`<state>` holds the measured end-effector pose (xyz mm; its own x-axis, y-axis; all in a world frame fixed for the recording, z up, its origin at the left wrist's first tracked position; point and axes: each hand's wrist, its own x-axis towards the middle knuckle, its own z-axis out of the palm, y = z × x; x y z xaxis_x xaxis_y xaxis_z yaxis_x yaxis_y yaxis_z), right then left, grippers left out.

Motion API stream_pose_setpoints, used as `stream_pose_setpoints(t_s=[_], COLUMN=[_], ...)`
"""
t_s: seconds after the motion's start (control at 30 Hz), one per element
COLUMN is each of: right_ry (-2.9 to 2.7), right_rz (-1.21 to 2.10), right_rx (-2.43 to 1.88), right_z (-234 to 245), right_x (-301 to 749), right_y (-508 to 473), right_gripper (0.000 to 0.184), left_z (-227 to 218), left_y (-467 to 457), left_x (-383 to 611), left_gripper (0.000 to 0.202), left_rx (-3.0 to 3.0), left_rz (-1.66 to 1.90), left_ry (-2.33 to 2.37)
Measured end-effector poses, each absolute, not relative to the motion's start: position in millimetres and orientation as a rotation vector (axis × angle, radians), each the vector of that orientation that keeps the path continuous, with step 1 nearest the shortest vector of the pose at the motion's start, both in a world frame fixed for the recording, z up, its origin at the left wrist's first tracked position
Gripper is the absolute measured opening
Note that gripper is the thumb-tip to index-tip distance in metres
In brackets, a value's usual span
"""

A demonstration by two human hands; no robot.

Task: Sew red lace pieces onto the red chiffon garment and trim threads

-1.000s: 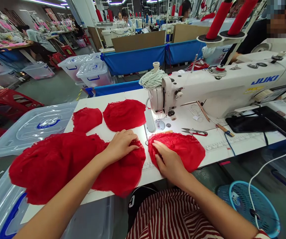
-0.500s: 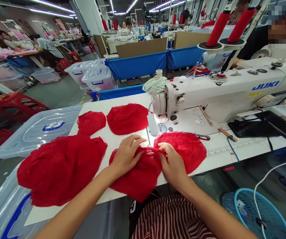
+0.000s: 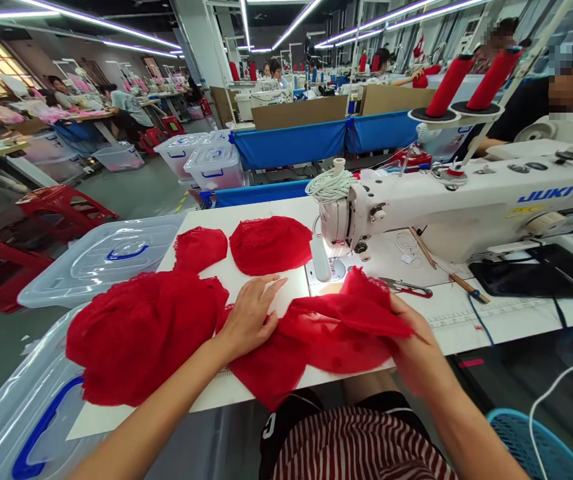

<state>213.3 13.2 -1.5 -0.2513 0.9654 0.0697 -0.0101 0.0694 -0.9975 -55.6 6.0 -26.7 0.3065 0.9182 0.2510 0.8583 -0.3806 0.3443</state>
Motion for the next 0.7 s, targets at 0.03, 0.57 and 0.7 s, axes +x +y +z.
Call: stream_pose_setpoints(t_s=[0.03,0.57,0.7], right_ry=[-1.354,-1.094,-1.083], right_rz=[1.483,2.224,2.338], right_rx=[-0.969,-0.376,-0.417], right_z=[8.0,30.0,17.6], right_x=[216.3,100.7,60.7], right_y=[6.6,-31.2,-20.6], right_gripper=[0.026,0.03,0.03], left_z=[-16.9,85.3,122.5], left_y=[-0.7,-89.7,-85.4], left_x=[-51.5,-95.3,-153.7], left_gripper=[0.062,0.025,0.039], left_rx=[2.35,1.532,1.363], left_rz=[0.659,0.759,0.668], left_ry=[1.577,1.342,1.862])
